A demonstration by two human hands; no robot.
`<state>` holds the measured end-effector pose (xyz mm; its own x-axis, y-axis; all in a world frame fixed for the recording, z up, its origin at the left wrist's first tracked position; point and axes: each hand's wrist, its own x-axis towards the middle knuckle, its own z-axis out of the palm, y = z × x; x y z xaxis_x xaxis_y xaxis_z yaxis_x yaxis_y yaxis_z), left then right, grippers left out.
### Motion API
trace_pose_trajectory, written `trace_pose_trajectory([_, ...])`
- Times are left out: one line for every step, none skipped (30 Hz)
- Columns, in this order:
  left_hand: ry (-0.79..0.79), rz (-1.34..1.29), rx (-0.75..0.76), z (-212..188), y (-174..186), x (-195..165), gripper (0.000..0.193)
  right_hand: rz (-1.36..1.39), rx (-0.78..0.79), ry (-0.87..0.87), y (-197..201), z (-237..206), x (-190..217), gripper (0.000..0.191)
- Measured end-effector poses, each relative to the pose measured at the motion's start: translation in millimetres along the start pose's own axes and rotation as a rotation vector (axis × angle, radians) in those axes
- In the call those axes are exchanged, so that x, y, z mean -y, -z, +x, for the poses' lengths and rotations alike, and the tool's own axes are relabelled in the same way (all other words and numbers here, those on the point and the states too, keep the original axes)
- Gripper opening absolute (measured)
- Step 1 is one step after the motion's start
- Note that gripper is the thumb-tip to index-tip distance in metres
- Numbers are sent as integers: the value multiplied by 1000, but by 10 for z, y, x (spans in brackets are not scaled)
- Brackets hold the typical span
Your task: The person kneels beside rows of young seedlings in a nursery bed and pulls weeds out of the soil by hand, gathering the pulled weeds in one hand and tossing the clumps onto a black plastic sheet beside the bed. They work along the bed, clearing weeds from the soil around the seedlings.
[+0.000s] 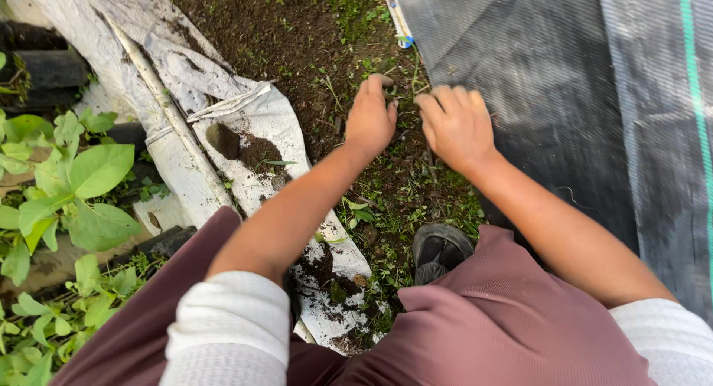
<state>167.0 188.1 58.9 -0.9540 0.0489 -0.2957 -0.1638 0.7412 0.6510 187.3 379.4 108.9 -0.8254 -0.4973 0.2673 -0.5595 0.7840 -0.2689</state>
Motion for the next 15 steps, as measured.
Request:
trace_pose_trajectory([14, -32, -41, -25, -53, 19, 28, -33, -17, 53, -50, 97, -53, 26])
trace_pose_trajectory([30, -66, -80, -58, -103, 43, 23, -64, -31, 107, -95, 190, -113, 31])
trace_pose_trajectory([9, -76, -101, -88, -145, 71, 20, -94, -46, 163, -141, 272, -166, 36])
trace_pose_trajectory([-16, -83, -126, -91, -166, 103, 18, -82, -35, 205, -193, 354, -213, 32])
trace_pose_trajectory([-46, -91, -152, -80, -178, 132, 16, -73, -27, 246, -241, 430, -264, 29])
trace_pose_trajectory([-49, -158, -154, -75, -191, 152, 14, -66, -18, 286, -272, 485, -319, 26])
trace_pose_trajectory([-51, -224, -154, -77, -197, 173, 13, -9, -4, 251, -296, 517, -361, 20])
trace_pose_trajectory([-52, -291, -152, -95, -193, 195, 12, 50, 13, 215, -313, 537, -384, 15])
trace_pose_trajectory([-48, -330, -121, -136, -184, 221, 13, 107, 33, 179, -317, 547, -405, 10])
trace_pose_trajectory([-45, -370, -89, -190, -163, 255, 14, 178, 31, 122, -307, 542, -415, 8])
trace_pose_trajectory([-43, -411, -56, -234, -142, 289, 15, 247, 30, 63, -287, 538, -424, 5])
trace_pose_trajectory([-47, -515, 4, -280, -110, 336, 16, 315, 32, 4, -259, 536, -425, 3])
trace_pose_trajectory([-49, -617, 62, -337, -56, 408, 17, 429, 105, -175, -230, 538, -418, 5])
trace_pose_trajectory([-52, -721, 119, -375, 2, 488, 18, 540, 182, -354, -198, 556, -417, 8])
trace_pose_trajectory([-48, -805, 89, -392, 67, 580, 18, 648, 264, -532, -183, 579, -401, 11])
